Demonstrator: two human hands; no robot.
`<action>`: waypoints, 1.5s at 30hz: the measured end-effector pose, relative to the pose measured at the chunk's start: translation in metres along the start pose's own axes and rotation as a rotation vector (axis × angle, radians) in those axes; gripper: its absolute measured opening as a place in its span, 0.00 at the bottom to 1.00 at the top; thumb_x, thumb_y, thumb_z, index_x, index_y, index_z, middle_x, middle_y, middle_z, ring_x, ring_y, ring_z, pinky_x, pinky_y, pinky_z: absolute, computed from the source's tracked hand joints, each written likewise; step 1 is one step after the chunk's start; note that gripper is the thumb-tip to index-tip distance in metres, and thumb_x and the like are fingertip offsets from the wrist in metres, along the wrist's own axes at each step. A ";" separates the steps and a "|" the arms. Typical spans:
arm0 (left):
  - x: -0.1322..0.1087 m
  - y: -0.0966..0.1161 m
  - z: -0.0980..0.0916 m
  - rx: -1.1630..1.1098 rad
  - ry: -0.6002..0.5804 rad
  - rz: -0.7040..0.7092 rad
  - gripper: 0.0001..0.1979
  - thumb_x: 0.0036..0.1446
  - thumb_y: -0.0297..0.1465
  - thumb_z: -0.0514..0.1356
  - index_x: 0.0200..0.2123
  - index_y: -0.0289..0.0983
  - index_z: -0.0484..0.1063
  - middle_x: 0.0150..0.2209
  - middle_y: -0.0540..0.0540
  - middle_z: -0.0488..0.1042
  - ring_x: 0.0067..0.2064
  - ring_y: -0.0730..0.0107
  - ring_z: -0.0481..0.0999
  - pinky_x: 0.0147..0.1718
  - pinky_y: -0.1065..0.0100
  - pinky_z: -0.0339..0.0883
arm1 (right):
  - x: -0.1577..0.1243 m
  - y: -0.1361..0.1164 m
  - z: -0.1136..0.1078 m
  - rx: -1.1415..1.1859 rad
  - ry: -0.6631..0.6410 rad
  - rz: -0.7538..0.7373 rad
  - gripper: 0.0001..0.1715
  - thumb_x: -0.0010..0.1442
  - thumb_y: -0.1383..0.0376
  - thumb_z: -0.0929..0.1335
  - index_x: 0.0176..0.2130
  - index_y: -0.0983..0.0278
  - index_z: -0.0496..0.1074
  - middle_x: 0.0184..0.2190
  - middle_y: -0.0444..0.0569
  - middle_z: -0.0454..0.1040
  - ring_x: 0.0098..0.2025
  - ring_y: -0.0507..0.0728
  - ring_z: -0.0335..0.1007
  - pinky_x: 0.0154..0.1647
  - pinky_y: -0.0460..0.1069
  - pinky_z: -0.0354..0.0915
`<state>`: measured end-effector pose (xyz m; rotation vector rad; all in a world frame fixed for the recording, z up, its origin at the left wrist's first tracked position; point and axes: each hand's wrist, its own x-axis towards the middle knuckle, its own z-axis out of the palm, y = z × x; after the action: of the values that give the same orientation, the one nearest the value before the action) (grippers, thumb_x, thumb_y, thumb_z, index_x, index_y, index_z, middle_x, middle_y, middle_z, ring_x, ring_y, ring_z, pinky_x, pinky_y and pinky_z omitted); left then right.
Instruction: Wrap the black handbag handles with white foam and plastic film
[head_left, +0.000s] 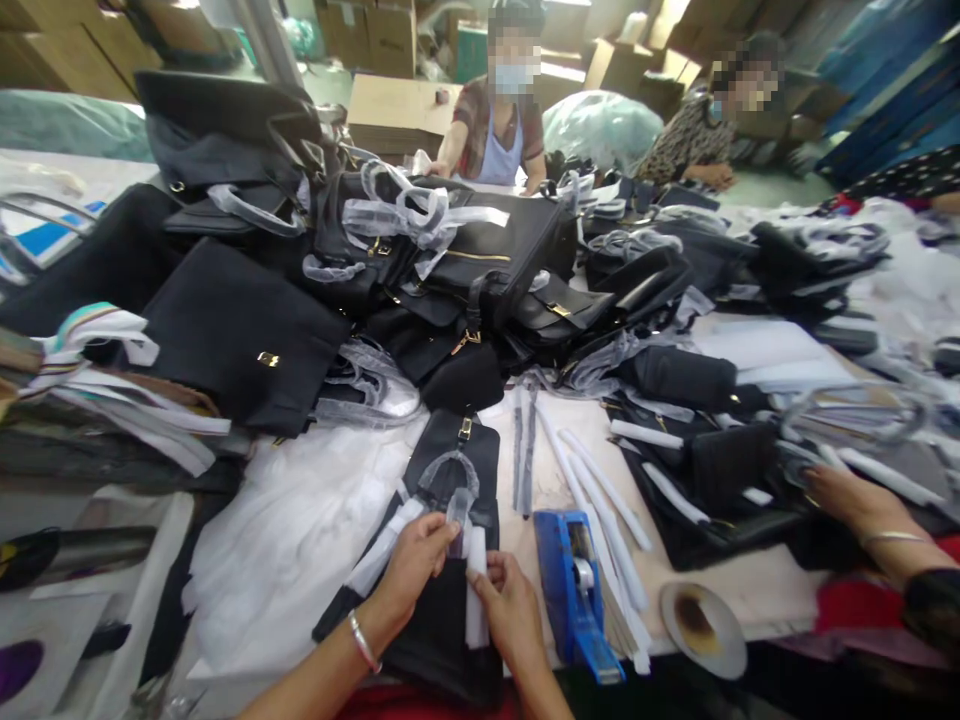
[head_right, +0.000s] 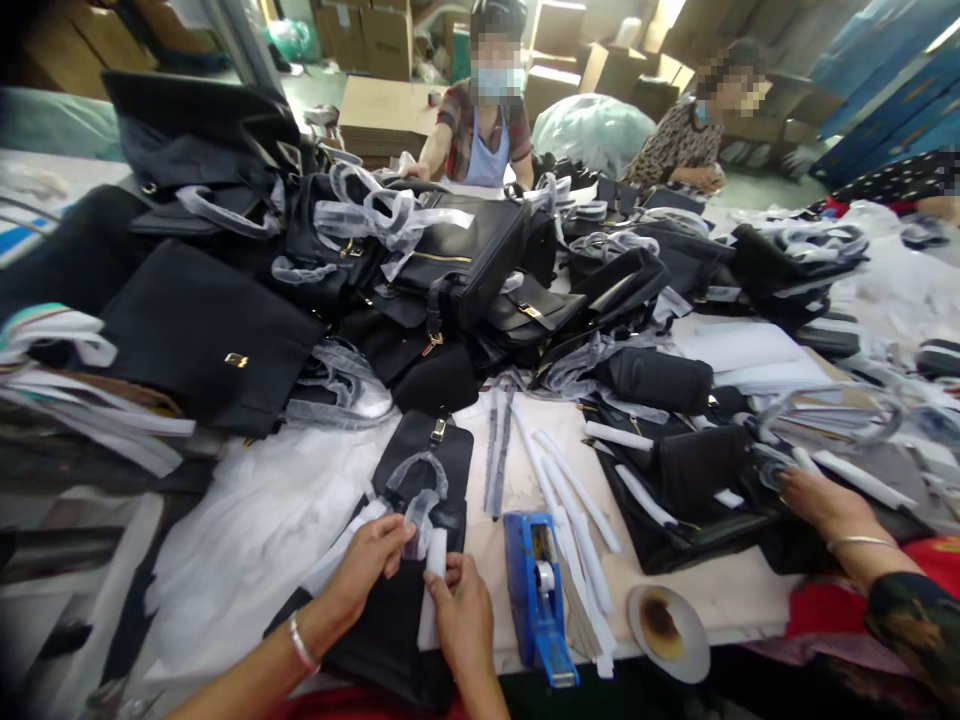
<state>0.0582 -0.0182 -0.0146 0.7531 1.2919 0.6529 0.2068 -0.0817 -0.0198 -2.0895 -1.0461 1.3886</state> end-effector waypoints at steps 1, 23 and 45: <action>-0.001 0.000 -0.001 0.001 -0.007 -0.006 0.18 0.55 0.45 0.62 0.25 0.38 0.64 0.16 0.58 0.56 0.17 0.79 0.54 0.18 0.74 0.46 | -0.001 -0.001 0.001 -0.007 0.009 -0.010 0.14 0.55 0.58 0.66 0.40 0.62 0.70 0.31 0.47 0.77 0.35 0.59 0.74 0.35 0.48 0.63; -0.021 -0.006 0.001 0.149 0.013 -0.113 0.20 0.52 0.49 0.61 0.28 0.37 0.68 0.17 0.58 0.56 0.17 0.78 0.52 0.16 0.73 0.44 | -0.004 0.016 0.007 0.451 0.038 -0.032 0.21 0.54 0.53 0.70 0.42 0.64 0.75 0.33 0.50 0.79 0.31 0.58 0.73 0.34 0.49 0.67; -0.037 -0.032 0.015 -0.003 -0.024 0.028 0.18 0.60 0.45 0.57 0.31 0.35 0.72 0.27 0.49 0.72 0.29 0.69 0.70 0.28 0.71 0.61 | -0.015 0.017 0.006 0.602 -0.184 0.045 0.26 0.50 0.48 0.74 0.43 0.63 0.74 0.28 0.47 0.77 0.28 0.57 0.72 0.31 0.49 0.68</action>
<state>0.0669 -0.0686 -0.0166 0.7760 1.2602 0.6661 0.2039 -0.1041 -0.0250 -1.5732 -0.5428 1.6842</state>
